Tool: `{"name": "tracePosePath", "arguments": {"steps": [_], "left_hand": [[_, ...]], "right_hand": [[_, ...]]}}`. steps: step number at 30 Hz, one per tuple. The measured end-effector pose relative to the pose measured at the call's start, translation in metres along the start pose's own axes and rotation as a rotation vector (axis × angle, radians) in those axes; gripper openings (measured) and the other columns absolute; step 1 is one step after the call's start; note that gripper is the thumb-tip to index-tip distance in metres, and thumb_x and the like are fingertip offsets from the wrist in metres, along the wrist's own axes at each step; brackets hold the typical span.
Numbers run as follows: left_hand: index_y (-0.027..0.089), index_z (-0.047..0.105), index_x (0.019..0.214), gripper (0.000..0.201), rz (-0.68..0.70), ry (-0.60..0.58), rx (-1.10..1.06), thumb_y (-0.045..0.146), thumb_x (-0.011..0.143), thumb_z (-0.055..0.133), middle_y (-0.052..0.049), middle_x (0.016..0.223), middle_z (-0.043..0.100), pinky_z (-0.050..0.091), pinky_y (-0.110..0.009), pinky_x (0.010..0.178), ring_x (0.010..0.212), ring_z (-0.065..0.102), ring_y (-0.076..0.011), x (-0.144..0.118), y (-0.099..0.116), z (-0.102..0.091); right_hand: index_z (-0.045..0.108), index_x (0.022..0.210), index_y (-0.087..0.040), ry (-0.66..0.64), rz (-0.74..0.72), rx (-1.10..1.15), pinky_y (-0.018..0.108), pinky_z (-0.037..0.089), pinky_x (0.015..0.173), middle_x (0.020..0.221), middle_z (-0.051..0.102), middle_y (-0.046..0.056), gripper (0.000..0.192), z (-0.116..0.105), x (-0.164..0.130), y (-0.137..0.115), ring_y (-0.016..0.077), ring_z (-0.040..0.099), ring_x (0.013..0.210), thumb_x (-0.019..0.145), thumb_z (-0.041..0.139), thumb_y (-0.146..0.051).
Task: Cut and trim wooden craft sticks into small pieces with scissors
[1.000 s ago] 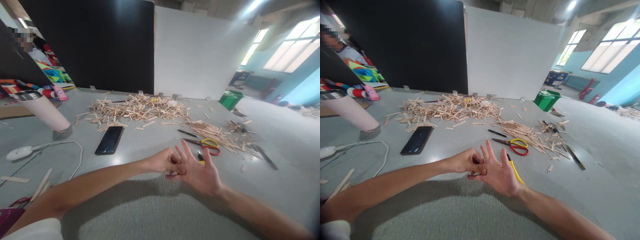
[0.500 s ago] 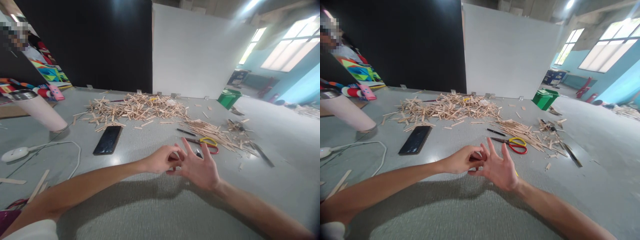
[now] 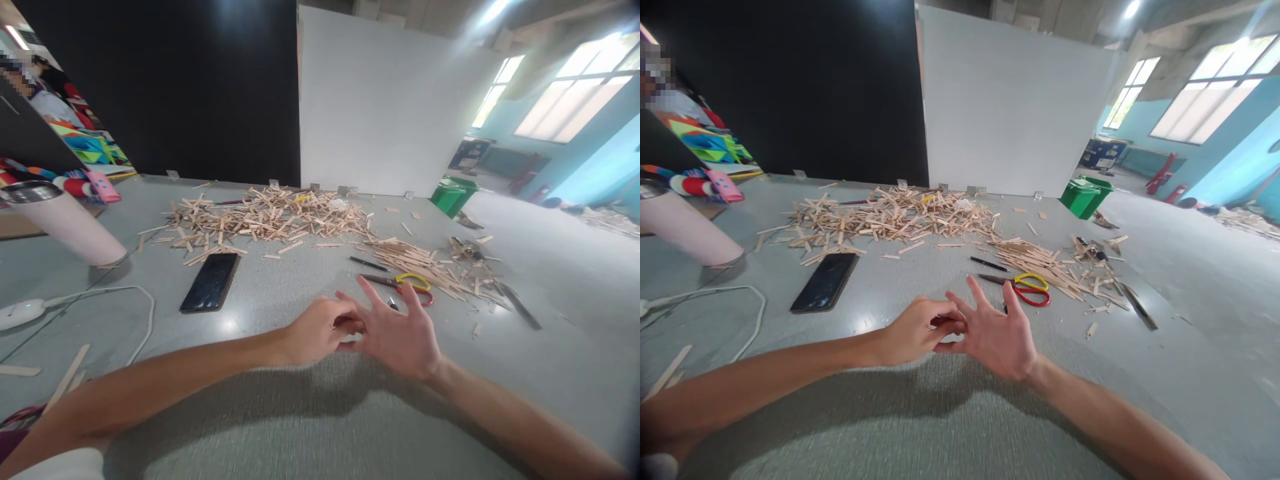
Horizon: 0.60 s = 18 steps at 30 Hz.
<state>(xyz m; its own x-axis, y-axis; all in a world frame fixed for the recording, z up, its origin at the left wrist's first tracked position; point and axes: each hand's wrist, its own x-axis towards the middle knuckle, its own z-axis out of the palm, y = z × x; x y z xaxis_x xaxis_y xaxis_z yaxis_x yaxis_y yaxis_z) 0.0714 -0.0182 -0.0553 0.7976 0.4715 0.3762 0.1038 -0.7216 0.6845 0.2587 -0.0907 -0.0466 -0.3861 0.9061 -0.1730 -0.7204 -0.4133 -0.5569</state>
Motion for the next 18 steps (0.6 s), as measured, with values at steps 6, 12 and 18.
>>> {"name": "tracePosePath", "arguments": {"steps": [6, 12, 18], "left_hand": [[0.013, 0.070, 0.097, 0.015, 0.182, 0.052, 0.293, 0.011, 0.104, 0.058, -0.009, 0.090, 0.083, 0.064, -0.033, 0.077, 0.080, 0.080, -0.0215, -0.006, -0.005, 0.009], [0.010, 0.068, 0.099, 0.027, 0.379, 0.041, 0.553, 0.004, 0.103, 0.042, -0.022, 0.104, 0.081, 0.065, -0.047, 0.085, 0.098, 0.080, -0.0321, -0.014, -0.005, 0.010], [0.017, 0.059, 0.093, 0.023, 0.396, 0.186, 0.597, 0.008, 0.108, 0.044, -0.003, 0.076, 0.075, 0.056, -0.028, 0.064, 0.064, 0.072, -0.0163, -0.009, 0.005, 0.003]], "right_hand": [[0.051, 0.153, -0.048, 0.046, -0.007, -0.041, 0.055, 0.049, 0.103, 0.168, 0.052, 0.000, 0.076, -0.001, -0.001, -0.001, 0.0269, 0.067, 0.106, 0.095, 0.026, -0.089], [0.040, 0.162, -0.050, 0.053, -0.015, -0.035, 0.044, 0.049, 0.097, 0.171, 0.049, -0.001, 0.075, -0.007, 0.002, 0.002, 0.0257, 0.065, 0.115, 0.097, 0.029, -0.087], [0.042, 0.162, -0.049, -0.030, -0.040, -0.079, 0.050, 0.048, 0.104, 0.173, 0.047, -0.002, 0.076, 0.000, -0.004, 0.000, 0.0251, 0.068, 0.106, 0.097, 0.029, -0.088]]}}
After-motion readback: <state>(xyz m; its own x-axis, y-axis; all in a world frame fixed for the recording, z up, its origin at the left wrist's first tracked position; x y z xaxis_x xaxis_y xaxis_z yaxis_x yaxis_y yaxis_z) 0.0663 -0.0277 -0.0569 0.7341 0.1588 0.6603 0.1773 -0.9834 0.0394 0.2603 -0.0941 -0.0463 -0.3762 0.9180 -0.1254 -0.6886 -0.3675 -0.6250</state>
